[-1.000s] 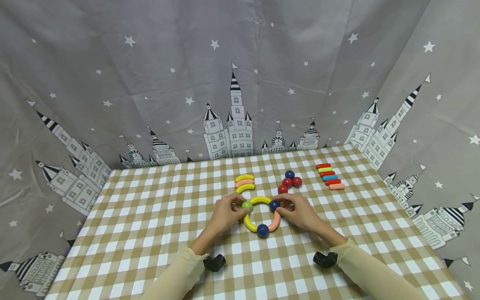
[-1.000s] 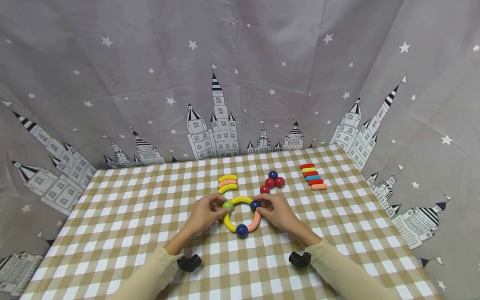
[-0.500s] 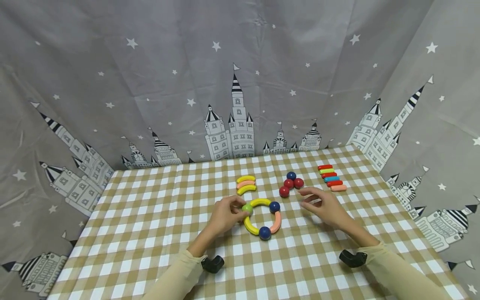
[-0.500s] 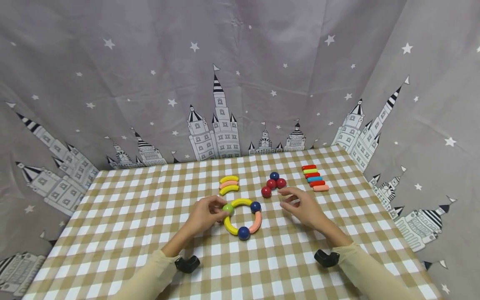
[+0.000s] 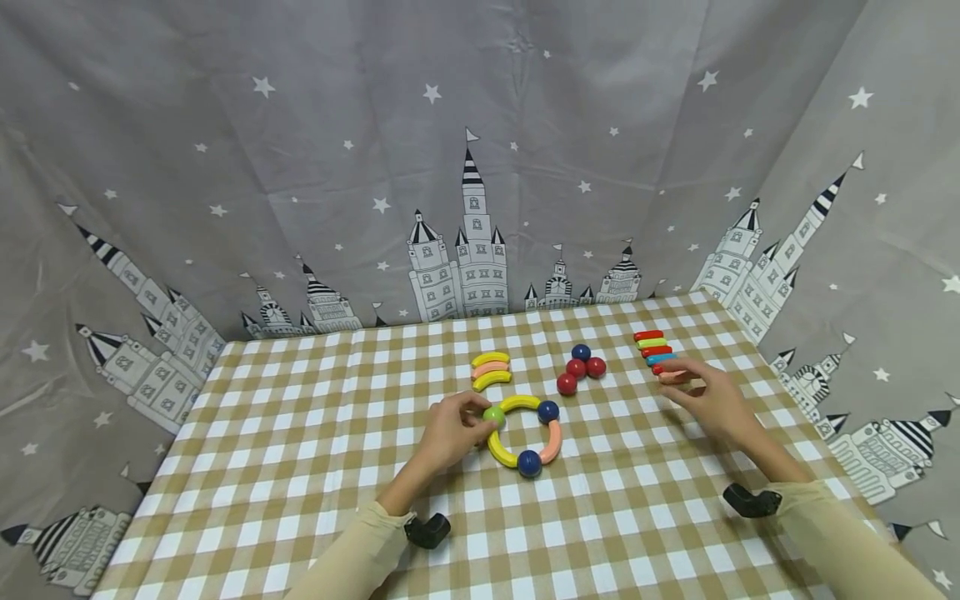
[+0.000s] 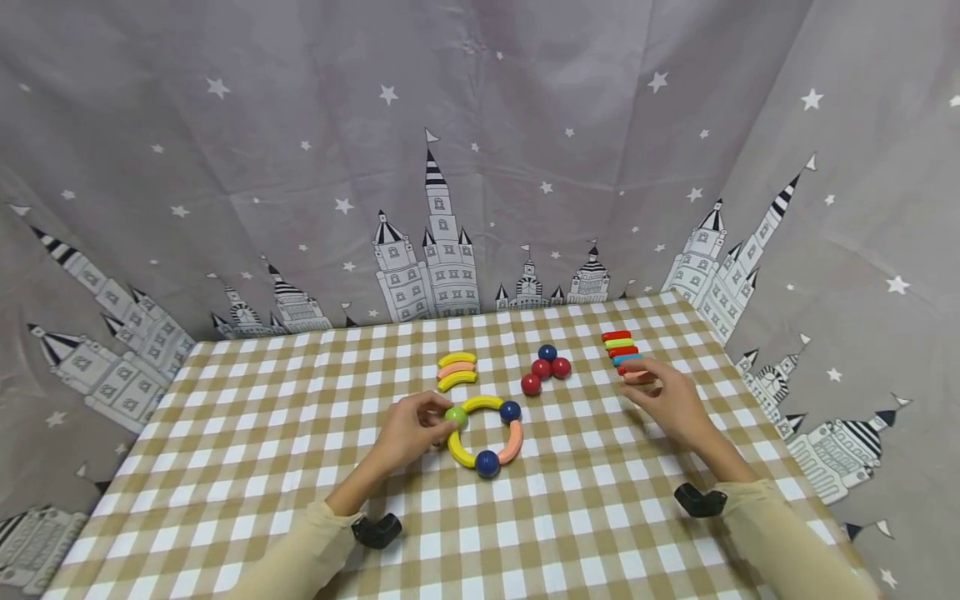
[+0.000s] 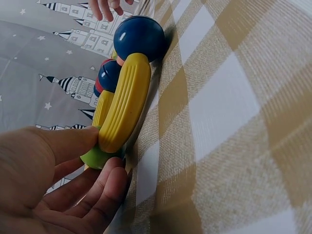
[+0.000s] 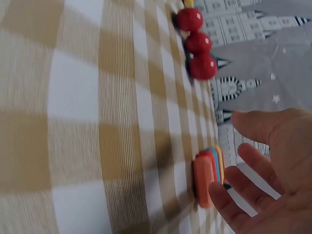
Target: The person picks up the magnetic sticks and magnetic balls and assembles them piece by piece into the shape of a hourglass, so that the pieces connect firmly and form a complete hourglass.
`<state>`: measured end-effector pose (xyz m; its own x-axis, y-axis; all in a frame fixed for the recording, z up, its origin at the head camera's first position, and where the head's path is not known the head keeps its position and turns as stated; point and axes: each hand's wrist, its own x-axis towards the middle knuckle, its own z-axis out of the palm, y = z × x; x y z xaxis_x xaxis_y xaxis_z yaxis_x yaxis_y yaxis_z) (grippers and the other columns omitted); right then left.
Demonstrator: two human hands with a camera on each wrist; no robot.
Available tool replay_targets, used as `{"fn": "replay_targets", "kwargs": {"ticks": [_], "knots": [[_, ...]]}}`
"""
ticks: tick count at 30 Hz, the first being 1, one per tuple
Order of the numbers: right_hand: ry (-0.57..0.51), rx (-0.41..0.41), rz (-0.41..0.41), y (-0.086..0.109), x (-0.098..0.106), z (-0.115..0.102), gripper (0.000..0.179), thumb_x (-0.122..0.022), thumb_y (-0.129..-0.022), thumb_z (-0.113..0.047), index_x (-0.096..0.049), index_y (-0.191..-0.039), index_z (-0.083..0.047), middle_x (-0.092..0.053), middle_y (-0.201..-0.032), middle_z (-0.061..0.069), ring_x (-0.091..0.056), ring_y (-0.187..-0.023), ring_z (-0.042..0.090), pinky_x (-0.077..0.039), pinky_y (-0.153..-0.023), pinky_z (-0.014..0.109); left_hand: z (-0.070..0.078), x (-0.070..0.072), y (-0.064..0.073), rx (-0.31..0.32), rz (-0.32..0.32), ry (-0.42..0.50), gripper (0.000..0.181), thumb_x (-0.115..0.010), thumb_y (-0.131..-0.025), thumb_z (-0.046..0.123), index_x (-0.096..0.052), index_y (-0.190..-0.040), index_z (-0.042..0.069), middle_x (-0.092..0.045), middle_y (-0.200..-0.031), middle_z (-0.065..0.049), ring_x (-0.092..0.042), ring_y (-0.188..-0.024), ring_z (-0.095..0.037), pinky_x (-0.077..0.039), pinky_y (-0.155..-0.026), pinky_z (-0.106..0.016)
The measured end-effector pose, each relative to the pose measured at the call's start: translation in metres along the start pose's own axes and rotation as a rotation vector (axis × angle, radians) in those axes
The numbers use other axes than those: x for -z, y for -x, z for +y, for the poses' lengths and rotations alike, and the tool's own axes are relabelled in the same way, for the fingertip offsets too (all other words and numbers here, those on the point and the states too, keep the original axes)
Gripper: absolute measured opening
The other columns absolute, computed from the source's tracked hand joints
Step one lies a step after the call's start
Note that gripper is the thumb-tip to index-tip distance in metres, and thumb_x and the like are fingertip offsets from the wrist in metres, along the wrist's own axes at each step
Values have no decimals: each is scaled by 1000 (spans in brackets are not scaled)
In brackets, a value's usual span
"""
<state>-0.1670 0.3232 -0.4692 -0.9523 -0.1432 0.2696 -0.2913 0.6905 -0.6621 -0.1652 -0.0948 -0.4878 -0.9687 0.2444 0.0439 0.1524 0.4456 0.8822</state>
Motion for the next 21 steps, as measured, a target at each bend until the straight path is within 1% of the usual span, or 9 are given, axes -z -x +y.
{"fn": "replay_targets", "kwargs": {"ticks": [3,4,7,10,11,18,21], "knots": [[22,-6,12,-3,3,7,34,-79,-90,-3,-69,-122,-4,-75,-107,17,-70,-97,36,-56,-74,23,0,0,0,-8,8,5,22,-82,-88,9,-73,-107,5,-76,-96,-8,-70,-72,-13,-55,-59,-26],[28,-8,19,-3,3,9,34,-79,-90,-4,-69,-122,-4,-75,-108,18,-70,-97,36,-56,-74,24,0,0,0,-10,9,6,22,-82,-88,9,-73,-107,5,-76,-97,-8,-70,-73,-13,-55,-60,-26],[62,-8,38,-6,5,16,35,-81,-89,-7,-69,-121,-2,-72,-113,22,-69,-97,39,-57,-73,29,1,0,0,-5,6,8,22,-82,-88,9,-73,-108,5,-75,-97,-8,-70,-73,-13,-55,-60,-27],[78,-14,36,-8,5,21,36,-83,-88,-9,-69,-120,-1,-68,-119,25,-69,-96,40,-58,-74,36,1,0,0,4,2,0,23,-82,-88,10,-73,-108,5,-75,-97,-7,-69,-73,-13,-54,-60,-27],[81,-16,33,-8,5,23,37,-83,-87,-10,-69,-120,0,-68,-120,26,-69,-95,40,-58,-74,36,1,0,0,7,0,-2,23,-82,-88,10,-73,-108,5,-75,-97,-7,-68,-73,-12,-54,-60,-26],[114,-19,10,-12,5,28,36,-85,-85,-8,-71,-116,1,-69,-117,26,-68,-92,36,-57,-72,34,3,1,0,19,-3,-14,22,-82,-88,10,-73,-108,6,-75,-99,-8,-68,-74,-13,-54,-60,-26],[134,-18,5,-14,4,28,34,-85,-85,-10,-71,-115,1,-69,-114,25,-65,-89,33,-54,-70,34,2,1,0,18,-4,-16,23,-82,-88,11,-72,-108,6,-75,-100,-9,-68,-74,-13,-54,-60,-26]]}}
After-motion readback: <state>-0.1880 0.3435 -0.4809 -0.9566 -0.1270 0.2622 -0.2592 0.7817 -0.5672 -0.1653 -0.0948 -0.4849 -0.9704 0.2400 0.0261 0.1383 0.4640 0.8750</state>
